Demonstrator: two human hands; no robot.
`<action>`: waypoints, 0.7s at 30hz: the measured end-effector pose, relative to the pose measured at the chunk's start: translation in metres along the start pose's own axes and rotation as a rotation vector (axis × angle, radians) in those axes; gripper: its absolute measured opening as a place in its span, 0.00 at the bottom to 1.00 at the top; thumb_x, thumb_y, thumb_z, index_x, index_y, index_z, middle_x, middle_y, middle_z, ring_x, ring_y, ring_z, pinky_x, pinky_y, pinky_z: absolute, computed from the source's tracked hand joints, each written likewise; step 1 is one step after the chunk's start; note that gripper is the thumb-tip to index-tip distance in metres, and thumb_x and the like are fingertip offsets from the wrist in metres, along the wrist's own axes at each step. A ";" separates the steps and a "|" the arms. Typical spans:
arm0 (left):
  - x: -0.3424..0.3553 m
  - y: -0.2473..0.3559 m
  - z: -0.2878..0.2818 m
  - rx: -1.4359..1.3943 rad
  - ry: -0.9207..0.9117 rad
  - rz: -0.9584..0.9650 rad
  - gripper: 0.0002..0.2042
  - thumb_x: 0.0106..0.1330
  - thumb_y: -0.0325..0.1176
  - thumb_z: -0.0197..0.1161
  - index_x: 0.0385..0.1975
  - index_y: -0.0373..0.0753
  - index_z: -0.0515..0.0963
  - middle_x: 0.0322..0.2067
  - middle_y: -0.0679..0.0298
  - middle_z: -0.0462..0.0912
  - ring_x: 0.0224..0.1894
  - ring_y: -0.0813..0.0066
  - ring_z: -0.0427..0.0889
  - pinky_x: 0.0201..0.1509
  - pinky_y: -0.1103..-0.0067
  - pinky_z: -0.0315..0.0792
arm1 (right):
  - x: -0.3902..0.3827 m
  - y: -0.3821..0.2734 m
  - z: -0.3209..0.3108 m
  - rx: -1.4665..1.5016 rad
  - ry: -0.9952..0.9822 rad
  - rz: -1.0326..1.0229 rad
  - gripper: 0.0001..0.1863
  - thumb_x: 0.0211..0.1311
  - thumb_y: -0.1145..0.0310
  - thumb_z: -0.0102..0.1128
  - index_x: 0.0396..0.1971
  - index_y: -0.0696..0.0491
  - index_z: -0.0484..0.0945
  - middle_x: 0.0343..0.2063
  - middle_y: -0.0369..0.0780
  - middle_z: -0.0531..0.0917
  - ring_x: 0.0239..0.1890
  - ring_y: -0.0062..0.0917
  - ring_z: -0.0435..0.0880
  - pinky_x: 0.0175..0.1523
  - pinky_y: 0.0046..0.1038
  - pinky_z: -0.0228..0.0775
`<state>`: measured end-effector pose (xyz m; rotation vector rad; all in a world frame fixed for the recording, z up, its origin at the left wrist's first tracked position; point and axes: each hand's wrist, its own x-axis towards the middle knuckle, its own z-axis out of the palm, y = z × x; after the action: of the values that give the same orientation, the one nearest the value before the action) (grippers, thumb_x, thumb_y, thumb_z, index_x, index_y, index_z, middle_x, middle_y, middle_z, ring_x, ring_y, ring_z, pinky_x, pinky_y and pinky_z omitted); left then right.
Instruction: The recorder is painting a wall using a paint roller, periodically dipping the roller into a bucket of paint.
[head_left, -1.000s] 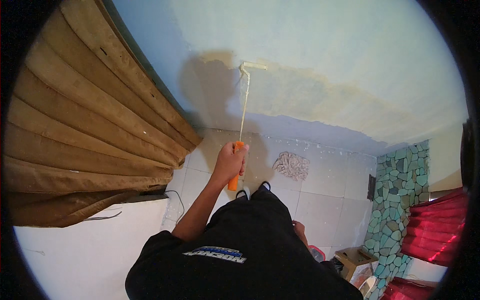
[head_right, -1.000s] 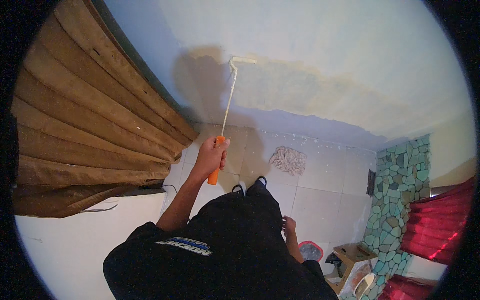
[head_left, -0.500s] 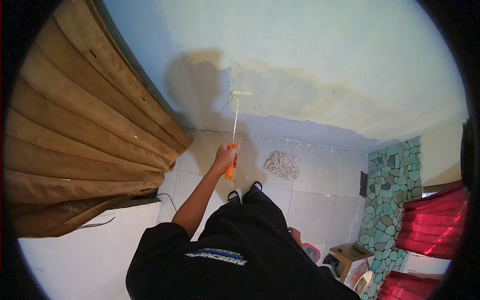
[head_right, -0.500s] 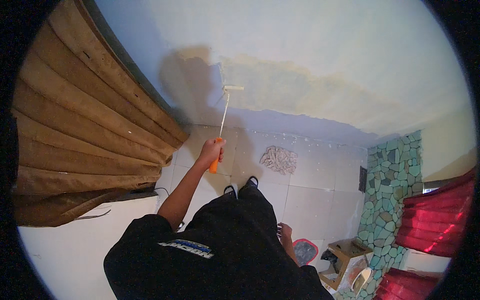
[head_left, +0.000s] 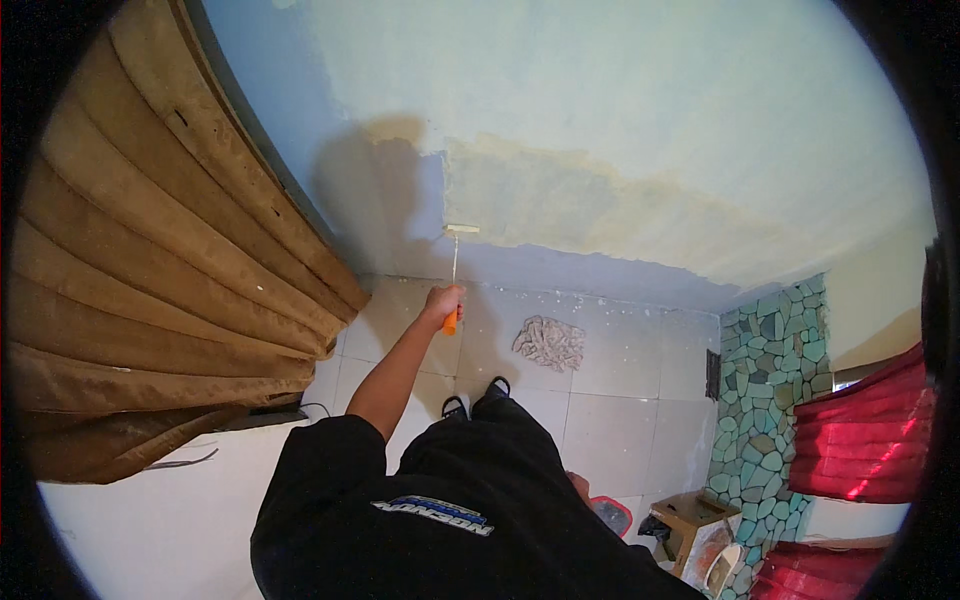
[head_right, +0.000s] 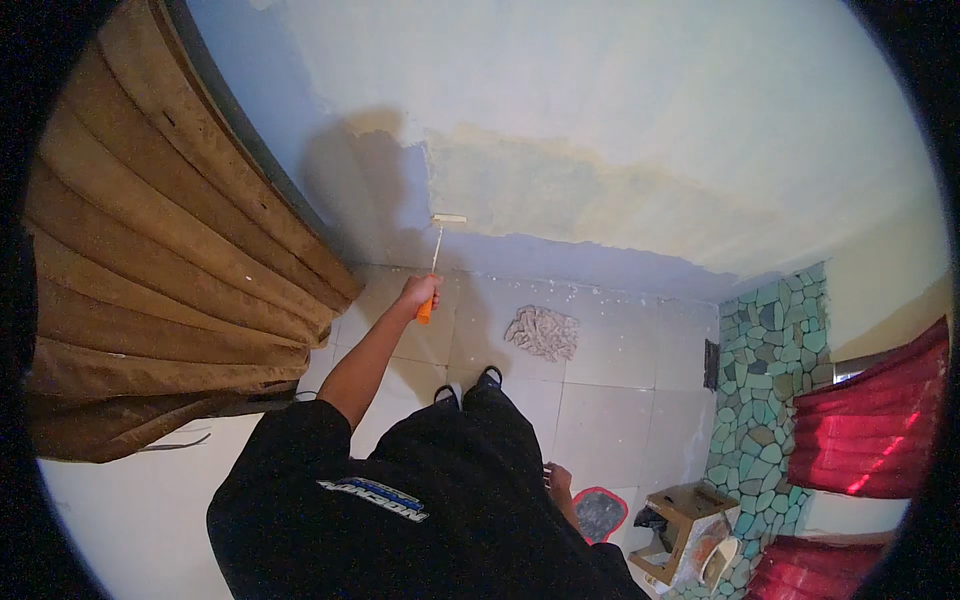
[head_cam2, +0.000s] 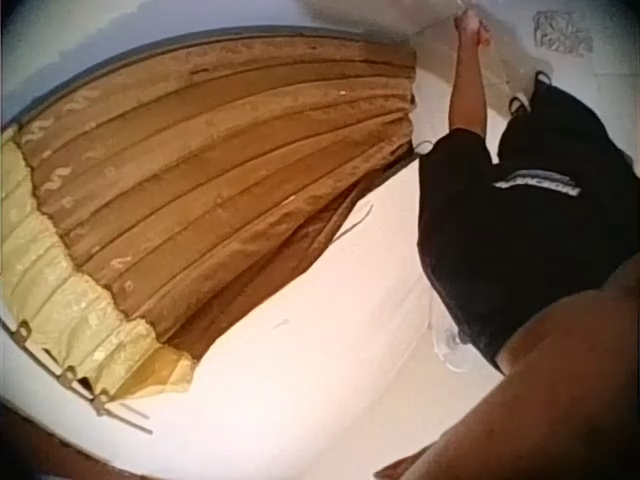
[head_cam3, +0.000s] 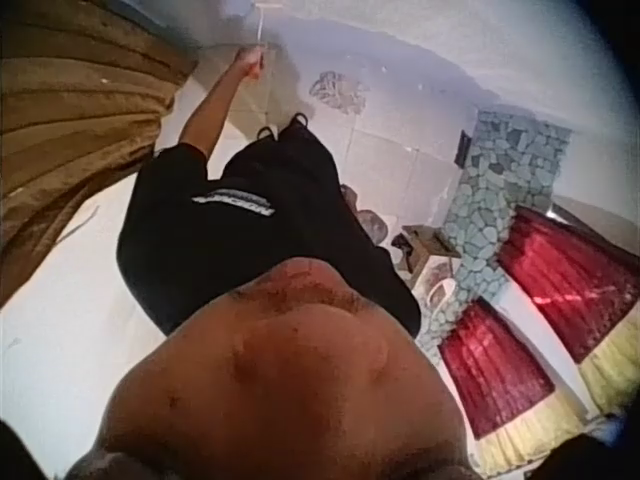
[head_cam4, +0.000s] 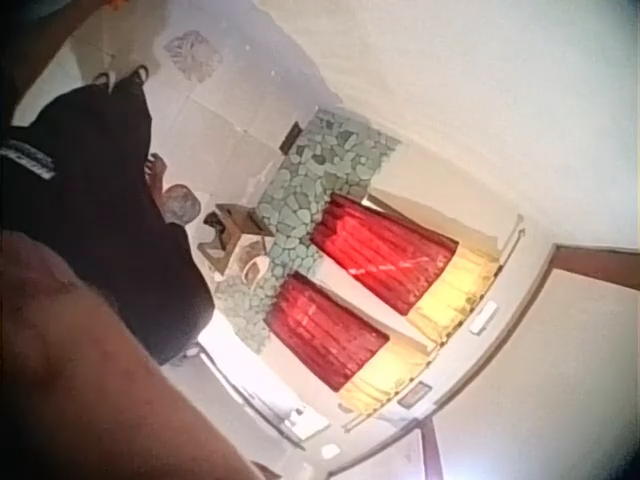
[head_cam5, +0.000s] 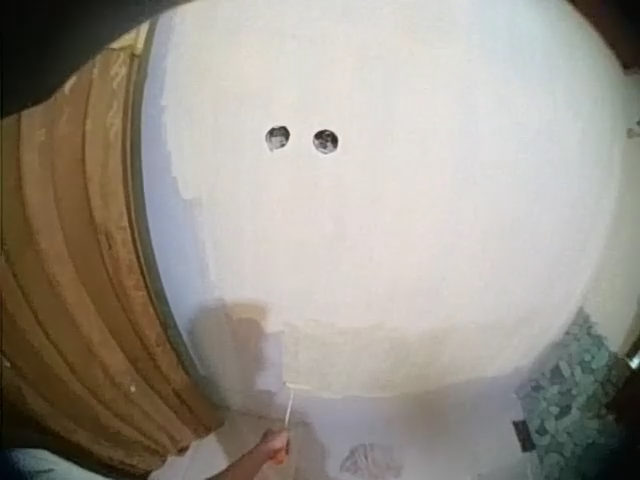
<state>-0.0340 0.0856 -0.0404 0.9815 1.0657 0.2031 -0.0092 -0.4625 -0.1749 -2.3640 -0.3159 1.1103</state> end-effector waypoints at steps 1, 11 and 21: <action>-0.008 0.007 0.004 0.017 0.006 0.006 0.08 0.53 0.33 0.55 0.22 0.33 0.68 0.12 0.63 0.67 0.11 0.76 0.68 0.13 0.78 0.65 | 0.005 0.008 0.004 -0.044 0.001 -0.021 0.12 0.52 0.63 0.48 0.33 0.54 0.74 0.23 0.38 0.76 0.24 0.24 0.74 0.27 0.27 0.64; -0.125 0.048 -0.004 0.040 0.098 0.160 0.11 0.56 0.36 0.54 0.19 0.36 0.64 0.11 0.66 0.65 0.10 0.78 0.67 0.11 0.80 0.63 | -0.001 -0.018 0.020 0.034 -0.043 0.082 0.09 0.51 0.66 0.49 0.28 0.53 0.77 0.16 0.37 0.74 0.18 0.24 0.73 0.23 0.27 0.64; -0.206 0.107 -0.031 0.055 -0.009 0.196 0.10 0.58 0.38 0.52 0.23 0.38 0.65 0.13 0.69 0.66 0.10 0.83 0.65 0.12 0.84 0.63 | 0.008 -0.086 -0.011 0.348 -0.044 0.172 0.12 0.52 0.62 0.49 0.30 0.53 0.75 0.18 0.36 0.74 0.18 0.22 0.68 0.24 0.26 0.56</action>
<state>-0.1314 0.0475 0.1687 1.1362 0.9707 0.3304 0.0043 -0.3901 -0.1280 -2.0884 0.0650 1.1887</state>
